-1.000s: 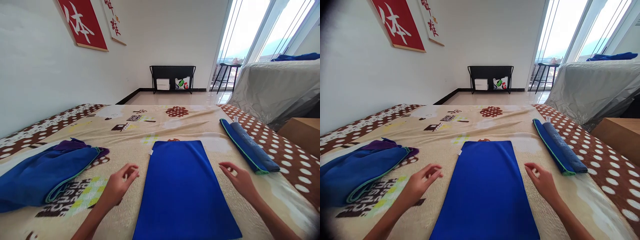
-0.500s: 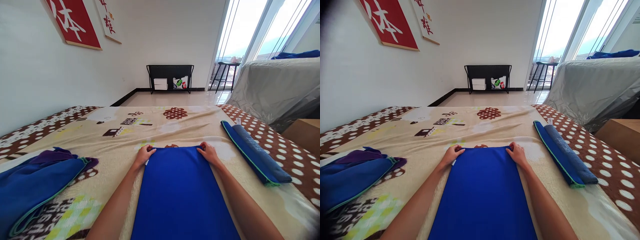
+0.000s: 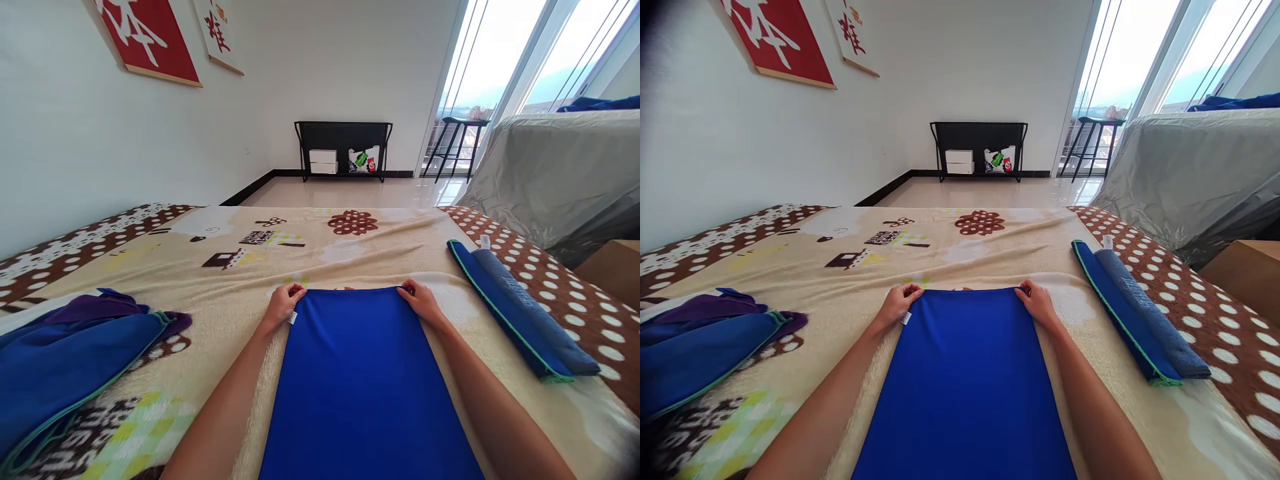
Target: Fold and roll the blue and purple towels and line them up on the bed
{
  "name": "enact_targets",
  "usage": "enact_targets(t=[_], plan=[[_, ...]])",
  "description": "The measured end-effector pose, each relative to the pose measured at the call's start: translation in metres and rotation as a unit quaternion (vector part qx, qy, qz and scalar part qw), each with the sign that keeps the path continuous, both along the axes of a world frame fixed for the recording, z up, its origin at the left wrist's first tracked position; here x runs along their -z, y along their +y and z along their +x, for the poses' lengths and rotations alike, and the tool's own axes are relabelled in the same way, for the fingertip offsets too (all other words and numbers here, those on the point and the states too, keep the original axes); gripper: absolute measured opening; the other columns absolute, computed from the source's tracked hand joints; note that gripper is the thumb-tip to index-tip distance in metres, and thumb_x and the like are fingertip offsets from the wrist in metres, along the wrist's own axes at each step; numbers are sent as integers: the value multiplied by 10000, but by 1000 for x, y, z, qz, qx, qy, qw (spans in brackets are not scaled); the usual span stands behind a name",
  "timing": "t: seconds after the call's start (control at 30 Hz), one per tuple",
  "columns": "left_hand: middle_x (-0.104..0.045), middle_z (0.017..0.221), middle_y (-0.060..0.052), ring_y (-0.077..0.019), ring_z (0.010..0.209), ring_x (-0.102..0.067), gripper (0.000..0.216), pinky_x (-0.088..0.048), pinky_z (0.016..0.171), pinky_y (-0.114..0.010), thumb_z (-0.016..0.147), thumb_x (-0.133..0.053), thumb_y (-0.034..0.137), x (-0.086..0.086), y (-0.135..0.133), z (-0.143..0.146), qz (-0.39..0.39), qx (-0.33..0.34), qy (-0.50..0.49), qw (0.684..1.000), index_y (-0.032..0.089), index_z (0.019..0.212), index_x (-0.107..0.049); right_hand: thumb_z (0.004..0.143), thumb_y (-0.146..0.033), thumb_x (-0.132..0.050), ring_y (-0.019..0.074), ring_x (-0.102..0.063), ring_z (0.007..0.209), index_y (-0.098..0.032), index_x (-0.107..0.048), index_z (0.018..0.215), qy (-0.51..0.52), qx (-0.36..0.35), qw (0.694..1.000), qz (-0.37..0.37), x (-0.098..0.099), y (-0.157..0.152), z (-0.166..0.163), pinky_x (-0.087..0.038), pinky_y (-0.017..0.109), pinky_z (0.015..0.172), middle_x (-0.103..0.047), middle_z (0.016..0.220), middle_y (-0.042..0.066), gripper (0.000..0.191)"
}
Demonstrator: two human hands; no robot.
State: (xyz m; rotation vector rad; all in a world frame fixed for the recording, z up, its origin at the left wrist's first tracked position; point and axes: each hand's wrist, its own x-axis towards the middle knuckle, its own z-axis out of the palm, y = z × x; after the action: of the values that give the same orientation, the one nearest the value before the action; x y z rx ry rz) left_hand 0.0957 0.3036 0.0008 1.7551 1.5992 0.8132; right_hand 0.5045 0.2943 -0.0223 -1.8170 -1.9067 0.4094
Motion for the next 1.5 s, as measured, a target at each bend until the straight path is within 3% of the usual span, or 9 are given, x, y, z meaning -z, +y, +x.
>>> enact_targets(t=[0.23, 0.4, 0.47, 0.53, 0.67, 0.83, 1.03, 1.2, 1.5], plan=[[-647, 1134, -68, -193, 962, -649, 325, -561, 842, -403, 937, -604, 393, -7, 2, 10, 58, -19, 103, 993, 155, 1157, -613, 956, -414, -580, 148, -634, 874, -159, -625, 1076, -12, 9, 998, 65, -1, 2, -3, -542, 354, 807, -652, 1021, 39, 286], [-618, 1275, -134, -277, 1242, -538, 309, -405, 1071, -522, 976, -498, 268, -42, -29, 34, 161, -3, 196, 967, 169, 1252, -596, 969, -409, -485, 315, -535, 1179, -127, -604, 1169, -37, 28, 989, 139, -26, -14, -20, -403, 555, 1002, -616, 1209, 180, 366], [-534, 1433, -113, -254, 1364, -443, 427, -333, 1149, -471, 988, -443, 259, -53, -47, 57, 196, 48, 219, 954, 203, 1409, -482, 989, -400, -430, 323, -455, 1305, -129, -543, 1307, -49, -15, 986, 156, -35, -26, -41, -331, 555, 1080, -542, 1373, 189, 433], [-425, 1548, -61, -196, 1434, -365, 509, -295, 1189, -389, 999, -407, 286, -53, -62, 83, 212, 114, 240, 941, 225, 1502, -357, 1002, -399, -410, 251, -404, 1383, -181, -483, 1405, -63, -96, 981, 154, -38, -39, -66, -300, 455, 1145, -485, 1479, 111, 464], [-353, 1588, -78, -198, 1472, -313, 533, -280, 1202, -403, 1007, -364, 324, -26, -76, 114, 191, 178, 284, 923, 170, 1517, -338, 1016, -407, -389, 162, -334, 1449, -214, -434, 1474, -94, -203, 968, 114, -27, -58, -103, -267, 352, 1189, -403, 1554, 25, 499], [-301, 1604, -68, -223, 1488, -277, 582, -241, 1211, -488, 1017, -310, 477, -7, -69, 99, 159, 134, 329, 921, 198, 1528, -321, 1026, -506, -314, 185, -280, 1477, -208, -376, 1516, -122, -176, 974, 79, -18, -58, -99, -212, 416, 1219, -346, 1577, 38, 578], [-299, 1607, -44, -223, 1498, -249, 617, -200, 1225, -482, 1007, -258, 541, -7, -66, 79, 130, 48, 363, 922, 227, 1535, -317, 1007, -605, -237, 193, -243, 1491, -191, -330, 1539, -142, -100, 983, 50, -12, -52, -77, -190, 441, 1226, -314, 1588, 51, 680], [-309, 1597, -92, -257, 1493, -261, 666, -212, 1210, -517, 1000, -240, 561, -6, -64, 66, 94, -19, 378, 921, 172, 1535, -315, 999, -629, -216, 181, -210, 1501, -190, -316, 1544, -154, -53, 986, 28, -7, -48, -58, -155, 434, 1235, -304, 1594, 35, 707], [-327, 1582, -113, -245, 1480, -297, 665, -213, 1210, -513, 1001, -257, 549, -12, -65, 62, 89, -38, 387, 917, 142, 1520, -341, 992, -646, -194, 192, -205, 1502, -169, -286, 1553, -167, -20, 986, 17, -11, -48, -52, -136, 447, 1235, -290, 1597, 55, 742]])
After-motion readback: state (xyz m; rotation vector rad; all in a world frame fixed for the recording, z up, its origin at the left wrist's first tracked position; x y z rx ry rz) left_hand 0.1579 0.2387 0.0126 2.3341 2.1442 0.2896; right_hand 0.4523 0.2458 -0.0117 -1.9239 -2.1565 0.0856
